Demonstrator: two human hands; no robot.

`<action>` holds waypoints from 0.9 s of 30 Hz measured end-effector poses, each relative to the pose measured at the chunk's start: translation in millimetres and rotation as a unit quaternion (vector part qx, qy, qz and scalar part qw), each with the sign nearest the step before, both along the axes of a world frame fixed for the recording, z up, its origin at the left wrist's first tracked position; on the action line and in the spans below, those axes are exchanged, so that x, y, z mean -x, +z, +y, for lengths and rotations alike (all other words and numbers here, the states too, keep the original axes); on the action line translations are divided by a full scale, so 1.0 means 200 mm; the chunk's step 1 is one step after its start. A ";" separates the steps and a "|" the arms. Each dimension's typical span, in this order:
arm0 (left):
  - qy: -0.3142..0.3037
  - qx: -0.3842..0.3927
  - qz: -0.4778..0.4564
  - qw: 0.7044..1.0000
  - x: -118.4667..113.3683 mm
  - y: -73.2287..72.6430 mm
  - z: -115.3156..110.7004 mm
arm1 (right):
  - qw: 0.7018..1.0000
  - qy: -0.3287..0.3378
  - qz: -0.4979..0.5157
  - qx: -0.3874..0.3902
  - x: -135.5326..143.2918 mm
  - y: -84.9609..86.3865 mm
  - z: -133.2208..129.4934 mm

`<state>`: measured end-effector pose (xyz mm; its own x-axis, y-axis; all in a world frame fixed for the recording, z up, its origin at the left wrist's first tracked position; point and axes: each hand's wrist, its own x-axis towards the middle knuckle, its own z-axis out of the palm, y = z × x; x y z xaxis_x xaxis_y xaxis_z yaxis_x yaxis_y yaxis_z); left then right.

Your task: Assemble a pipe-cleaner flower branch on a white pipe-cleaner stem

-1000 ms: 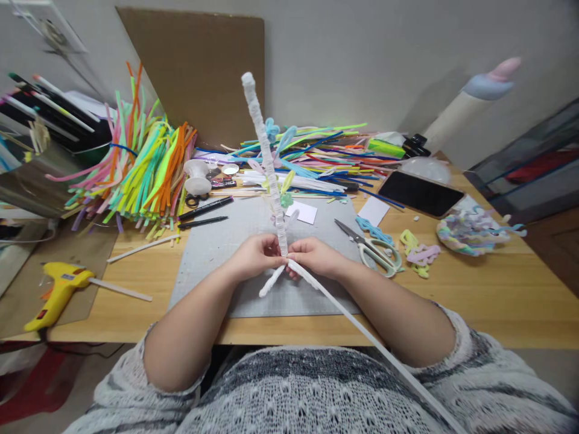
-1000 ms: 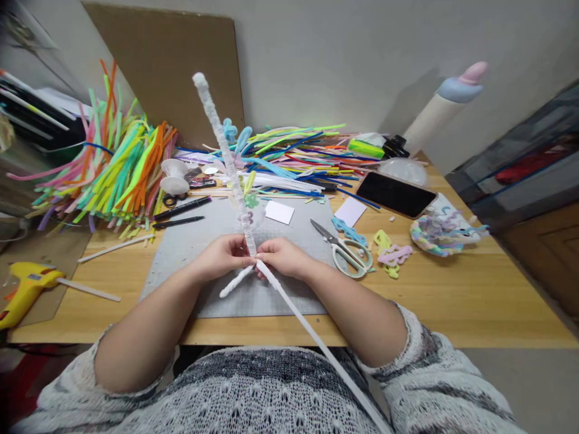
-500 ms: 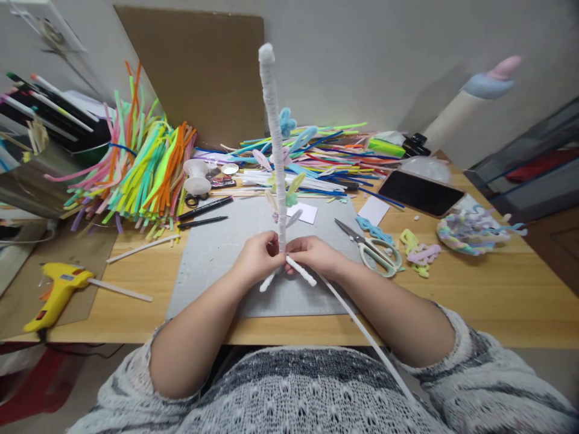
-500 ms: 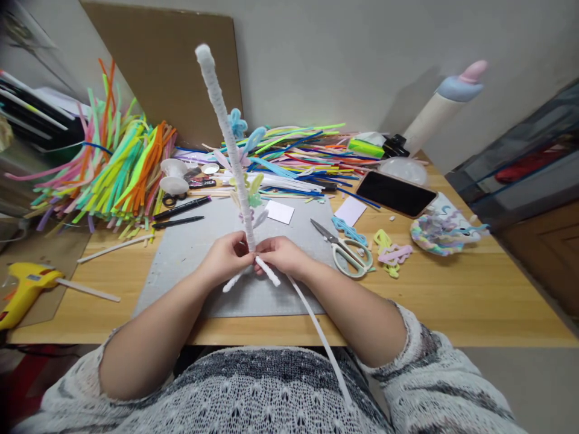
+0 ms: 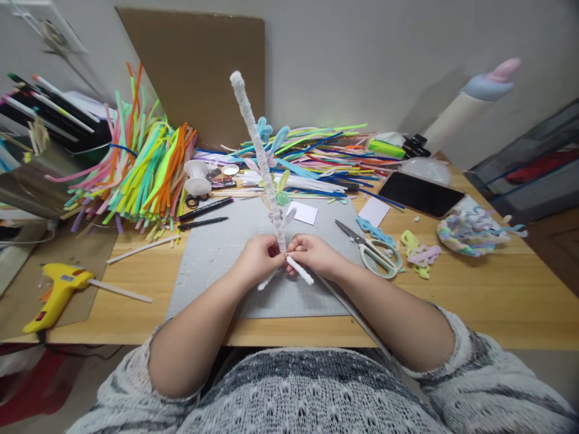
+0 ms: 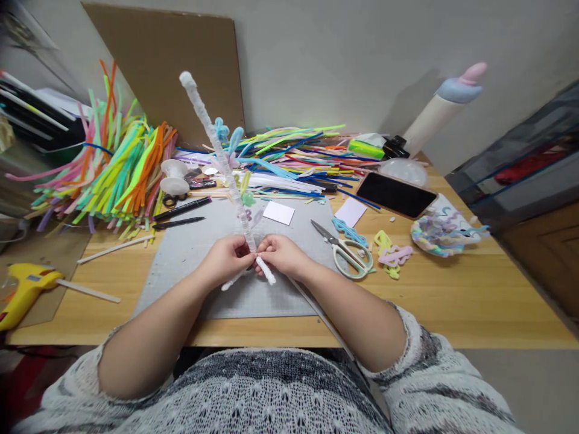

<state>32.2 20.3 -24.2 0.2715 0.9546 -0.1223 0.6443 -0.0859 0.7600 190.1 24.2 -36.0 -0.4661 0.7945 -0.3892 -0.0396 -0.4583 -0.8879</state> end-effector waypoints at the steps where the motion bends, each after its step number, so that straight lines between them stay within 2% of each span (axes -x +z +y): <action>1: -0.008 0.010 -0.001 1.000 0.00 0.00 0.00 | 1.000 0.004 -0.005 -0.005 0.00 0.00 0.00; 4: -0.023 0.029 -0.023 0.999 0.01 0.00 0.00 | 0.998 0.039 -0.025 -0.032 -0.01 0.00 0.01; 8: -0.033 0.038 -0.059 0.997 0.03 0.01 -0.01 | 0.983 0.074 -0.080 -0.147 -0.05 0.02 0.04; 10: -0.041 0.050 -0.076 0.995 0.03 0.02 -0.01 | 0.977 0.072 -0.091 -0.177 -0.06 0.03 0.05; 18: -0.033 0.048 -0.105 0.993 0.04 0.08 -0.02 | 0.980 0.070 -0.060 -0.177 -0.05 0.05 0.06; 22: -0.018 0.058 -0.117 0.991 0.05 0.09 -0.02 | 0.981 0.078 -0.031 -0.174 -0.05 0.05 0.05; 24: -0.006 0.090 -0.151 0.984 0.04 0.09 -0.02 | 0.983 0.070 -0.020 -0.171 -0.05 0.06 0.05; 27: -0.009 0.139 -0.260 0.956 0.03 0.10 -0.02 | 0.985 0.041 0.003 -0.166 -0.04 0.06 0.04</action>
<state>25.9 15.3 -4.9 0.3798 0.8997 -0.2151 0.1743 0.1587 0.9718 197.5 31.6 -24.5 -0.5363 0.8366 -0.1116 -0.0205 -0.1451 -0.9892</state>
